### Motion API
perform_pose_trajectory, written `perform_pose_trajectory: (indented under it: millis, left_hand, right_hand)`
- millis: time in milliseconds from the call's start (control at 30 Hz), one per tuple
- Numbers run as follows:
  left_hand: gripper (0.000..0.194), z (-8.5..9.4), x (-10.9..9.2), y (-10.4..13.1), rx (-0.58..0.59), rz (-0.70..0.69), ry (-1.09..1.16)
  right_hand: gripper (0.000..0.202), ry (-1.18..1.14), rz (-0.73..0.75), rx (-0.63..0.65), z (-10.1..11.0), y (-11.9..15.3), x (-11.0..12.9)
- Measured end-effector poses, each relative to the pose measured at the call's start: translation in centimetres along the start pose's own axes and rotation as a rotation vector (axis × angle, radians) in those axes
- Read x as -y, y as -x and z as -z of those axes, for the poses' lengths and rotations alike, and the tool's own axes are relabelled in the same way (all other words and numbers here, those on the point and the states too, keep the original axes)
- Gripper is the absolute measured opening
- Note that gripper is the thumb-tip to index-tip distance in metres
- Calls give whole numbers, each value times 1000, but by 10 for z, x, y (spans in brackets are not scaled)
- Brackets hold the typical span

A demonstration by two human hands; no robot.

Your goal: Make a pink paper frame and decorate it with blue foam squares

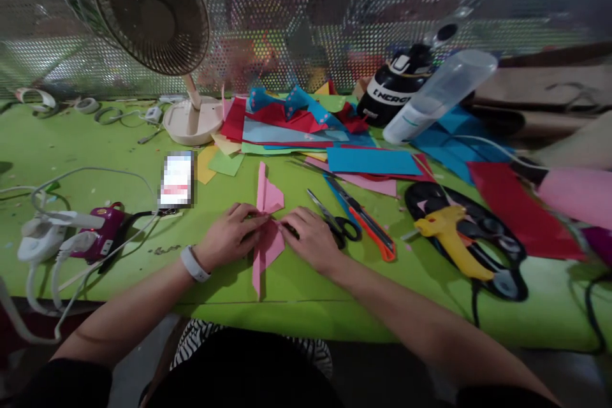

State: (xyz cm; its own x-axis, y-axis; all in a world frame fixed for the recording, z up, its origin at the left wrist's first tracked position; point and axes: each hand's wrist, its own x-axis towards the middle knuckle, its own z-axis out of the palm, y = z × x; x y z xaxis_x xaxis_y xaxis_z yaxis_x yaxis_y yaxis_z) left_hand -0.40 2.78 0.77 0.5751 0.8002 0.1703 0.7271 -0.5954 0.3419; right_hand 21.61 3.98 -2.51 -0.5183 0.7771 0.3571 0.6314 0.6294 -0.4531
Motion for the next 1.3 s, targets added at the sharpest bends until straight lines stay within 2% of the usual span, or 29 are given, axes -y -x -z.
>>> perform_pose_trajectory:
  millis: [233, 467, 800, 1067, 1300]
  left_hand:
    - [32, -1, 1, 0, -4, -9, 1]
    - [29, -1, 4, -2, -32, -12, -4]
    - [28, -3, 3, -5, -2, -9, -100]
    - [25, 0, -1, -5, 9, -12, -139]
    - [26, -1, 1, -4, -8, -12, -152]
  right_hand:
    - [28, 16, -8, 45, 1, -2, -1]
    - [26, 78, 31, 13, 1, -8, 1]
    - [29, 428, 206, 35, 2, -7, 13]
    - [29, 365, 210, 45, 2, -1, 10]
    - [29, 426, 249, 12, 2, -1, 11]
